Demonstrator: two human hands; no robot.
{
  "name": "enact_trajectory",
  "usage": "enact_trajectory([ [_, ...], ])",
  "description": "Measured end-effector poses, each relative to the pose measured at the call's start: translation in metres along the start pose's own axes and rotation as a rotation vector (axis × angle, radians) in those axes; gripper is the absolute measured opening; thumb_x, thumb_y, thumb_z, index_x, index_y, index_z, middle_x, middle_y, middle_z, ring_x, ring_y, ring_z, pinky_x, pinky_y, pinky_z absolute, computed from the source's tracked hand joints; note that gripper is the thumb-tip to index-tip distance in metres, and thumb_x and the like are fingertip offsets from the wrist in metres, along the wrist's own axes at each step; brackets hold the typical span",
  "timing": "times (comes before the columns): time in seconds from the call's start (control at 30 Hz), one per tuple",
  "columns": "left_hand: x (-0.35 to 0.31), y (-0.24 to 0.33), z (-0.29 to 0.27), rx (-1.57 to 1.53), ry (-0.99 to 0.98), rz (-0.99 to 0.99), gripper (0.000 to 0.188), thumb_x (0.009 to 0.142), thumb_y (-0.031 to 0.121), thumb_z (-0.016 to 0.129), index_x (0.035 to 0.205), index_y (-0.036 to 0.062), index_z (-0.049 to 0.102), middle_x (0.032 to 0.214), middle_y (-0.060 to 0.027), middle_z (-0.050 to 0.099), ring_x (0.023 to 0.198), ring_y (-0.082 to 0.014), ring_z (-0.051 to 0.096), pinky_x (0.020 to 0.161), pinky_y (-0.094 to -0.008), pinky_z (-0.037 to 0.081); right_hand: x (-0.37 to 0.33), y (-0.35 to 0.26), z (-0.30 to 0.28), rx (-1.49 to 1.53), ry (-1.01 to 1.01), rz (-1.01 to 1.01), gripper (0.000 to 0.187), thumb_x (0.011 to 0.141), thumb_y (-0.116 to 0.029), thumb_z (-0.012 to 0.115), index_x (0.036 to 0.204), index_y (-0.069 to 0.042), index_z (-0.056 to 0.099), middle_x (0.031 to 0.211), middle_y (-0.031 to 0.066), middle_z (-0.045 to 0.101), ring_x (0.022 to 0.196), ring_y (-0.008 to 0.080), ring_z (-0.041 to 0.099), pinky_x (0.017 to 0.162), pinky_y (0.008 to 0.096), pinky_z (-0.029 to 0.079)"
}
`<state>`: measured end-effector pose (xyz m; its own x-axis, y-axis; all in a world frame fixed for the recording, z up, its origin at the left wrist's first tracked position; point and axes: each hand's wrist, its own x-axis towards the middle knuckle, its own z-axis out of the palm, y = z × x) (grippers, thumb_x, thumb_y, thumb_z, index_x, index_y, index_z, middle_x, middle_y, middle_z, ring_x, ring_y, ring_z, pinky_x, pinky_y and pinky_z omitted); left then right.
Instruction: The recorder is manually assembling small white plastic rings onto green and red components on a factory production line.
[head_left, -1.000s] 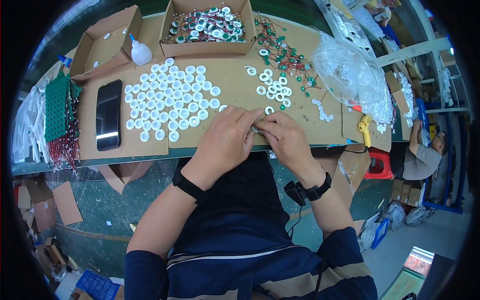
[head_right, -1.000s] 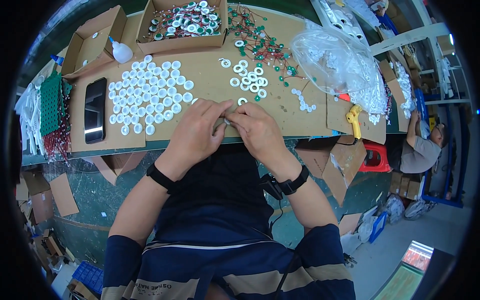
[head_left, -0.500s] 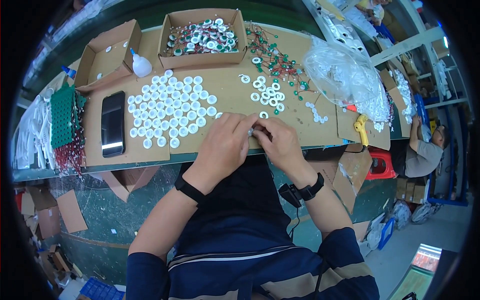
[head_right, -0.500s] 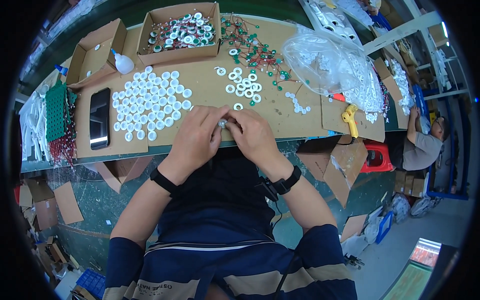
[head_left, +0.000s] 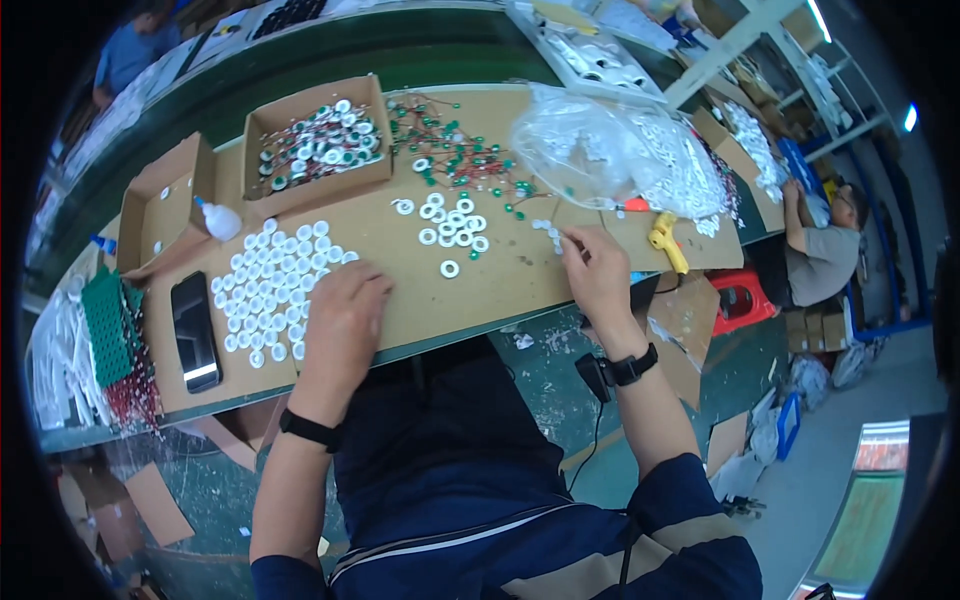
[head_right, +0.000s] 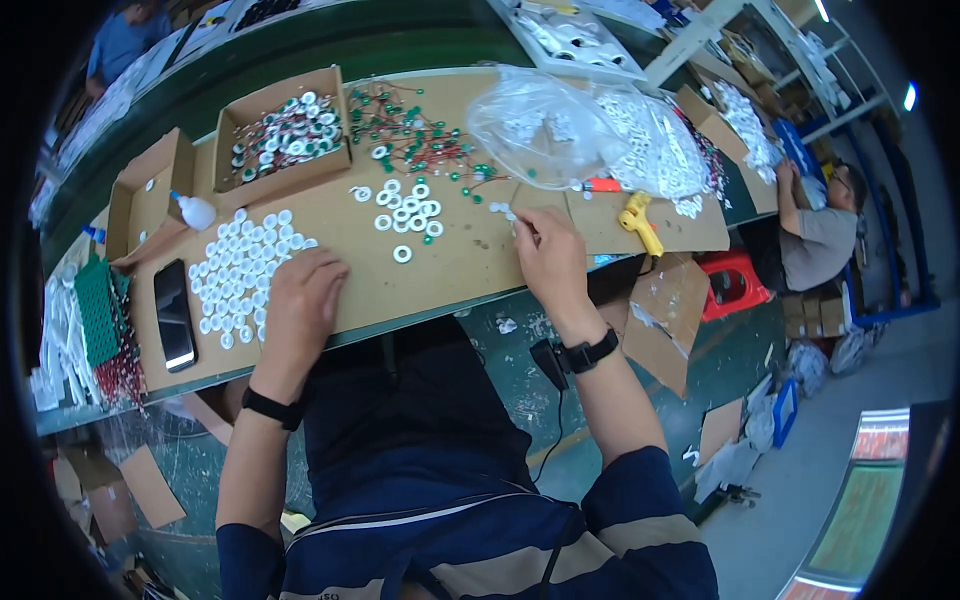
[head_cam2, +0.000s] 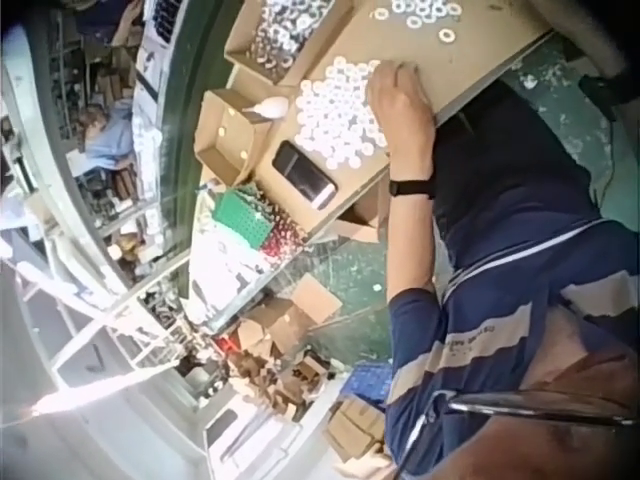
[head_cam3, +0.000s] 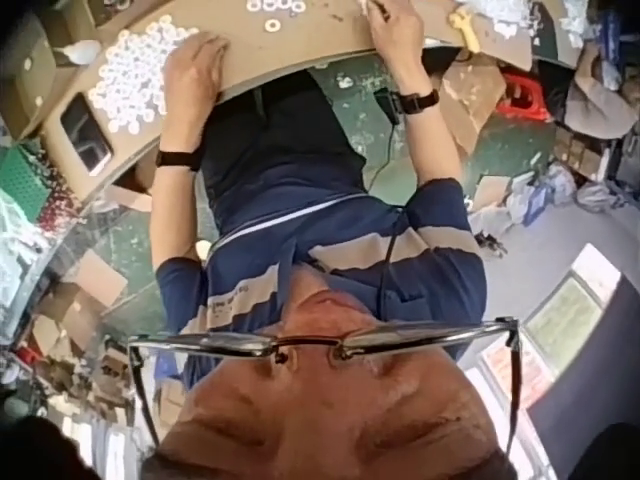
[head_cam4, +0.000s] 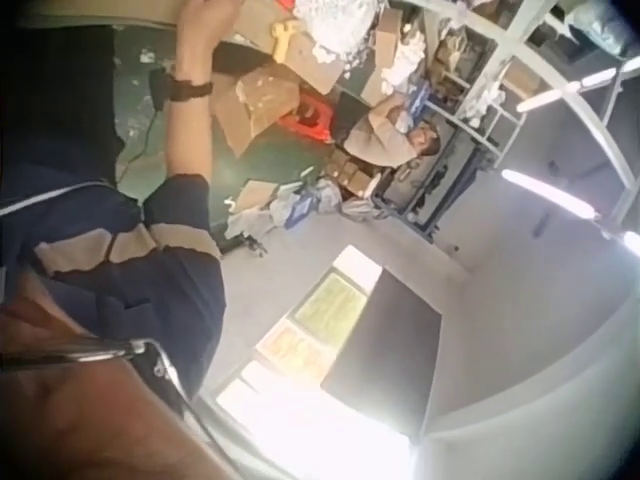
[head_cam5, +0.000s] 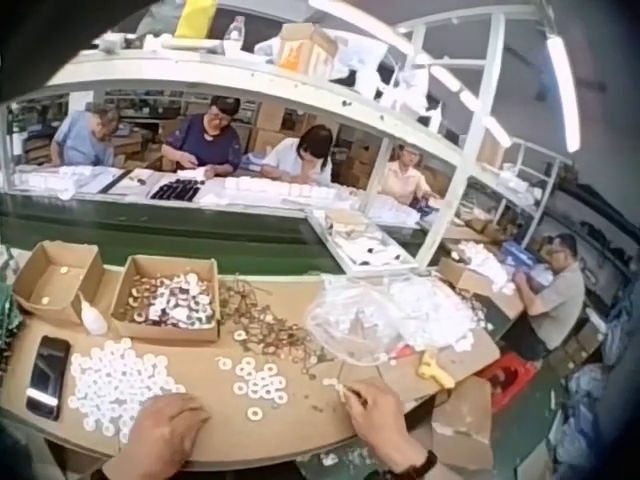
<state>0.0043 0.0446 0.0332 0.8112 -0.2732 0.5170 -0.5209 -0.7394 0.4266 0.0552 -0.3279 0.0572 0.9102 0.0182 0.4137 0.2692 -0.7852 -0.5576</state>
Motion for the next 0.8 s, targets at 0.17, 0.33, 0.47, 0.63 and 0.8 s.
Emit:
enact_trajectory([
  [0.17, 0.004, 0.0, -0.004, 0.083, 0.008, -0.025, 0.028, 0.094, 0.003, 0.084, 0.121, 0.0038, 0.081, 0.127, -0.0137, 0.078, 0.131, -0.0373, 0.071, 0.113, -0.0496, 0.056, 0.017, 0.017, 0.007, -0.201, 0.074, -0.19, 0.019, 0.098, -0.007, 0.085, 0.116, -0.001, 0.086, 0.112, 0.014, 0.082, 0.106, 0.0359, 0.073, 0.098, 0.0463, 0.06],
  [0.33, 0.021, 0.027, 0.005, 0.026, -0.027, -0.022, 0.034, 0.094, 0.006, 0.086, 0.127, 0.0045, 0.08, 0.13, -0.015, 0.077, 0.129, -0.0391, 0.071, 0.112, -0.0503, 0.057, 0.022, 0.012, 0.026, -0.238, 0.048, -0.266, 0.019, 0.094, -0.008, 0.087, 0.113, -0.004, 0.086, 0.118, 0.0125, 0.08, 0.117, 0.0378, 0.068, 0.105, 0.049, 0.057],
  [0.47, 0.039, 0.046, 0.032, -0.062, -0.065, -0.015, 0.035, 0.094, 0.006, 0.086, 0.128, 0.0049, 0.079, 0.13, -0.0135, 0.076, 0.128, -0.0377, 0.071, 0.112, -0.0505, 0.056, 0.024, 0.012, 0.03, -0.288, -0.017, -0.258, 0.018, 0.095, -0.007, 0.087, 0.112, -0.003, 0.085, 0.117, 0.0119, 0.077, 0.119, 0.0385, 0.067, 0.105, 0.0488, 0.057],
  [0.63, 0.049, 0.05, 0.049, -0.129, -0.09, -0.046, 0.034, 0.095, 0.008, 0.086, 0.128, 0.0056, 0.08, 0.13, -0.0152, 0.076, 0.123, -0.0389, 0.071, 0.108, -0.051, 0.058, 0.014, -0.014, 0.026, -0.238, 0.028, -0.289, 0.016, 0.096, -0.006, 0.087, 0.112, -0.003, 0.085, 0.116, 0.0119, 0.075, 0.116, 0.0385, 0.069, 0.102, 0.0481, 0.058],
  [0.8, 0.041, 0.039, 0.048, -0.15, -0.113, -0.035, 0.025, 0.095, 0.008, 0.087, 0.12, 0.0063, 0.083, 0.123, -0.0135, 0.078, 0.117, -0.0379, 0.072, 0.102, -0.0493, 0.06, -0.027, -0.031, 0.03, 0.046, -0.227, -0.245, 0.021, 0.098, -0.006, 0.087, 0.119, -0.004, 0.084, 0.114, 0.0128, 0.075, 0.11, 0.0373, 0.073, 0.095, 0.0471, 0.061],
])
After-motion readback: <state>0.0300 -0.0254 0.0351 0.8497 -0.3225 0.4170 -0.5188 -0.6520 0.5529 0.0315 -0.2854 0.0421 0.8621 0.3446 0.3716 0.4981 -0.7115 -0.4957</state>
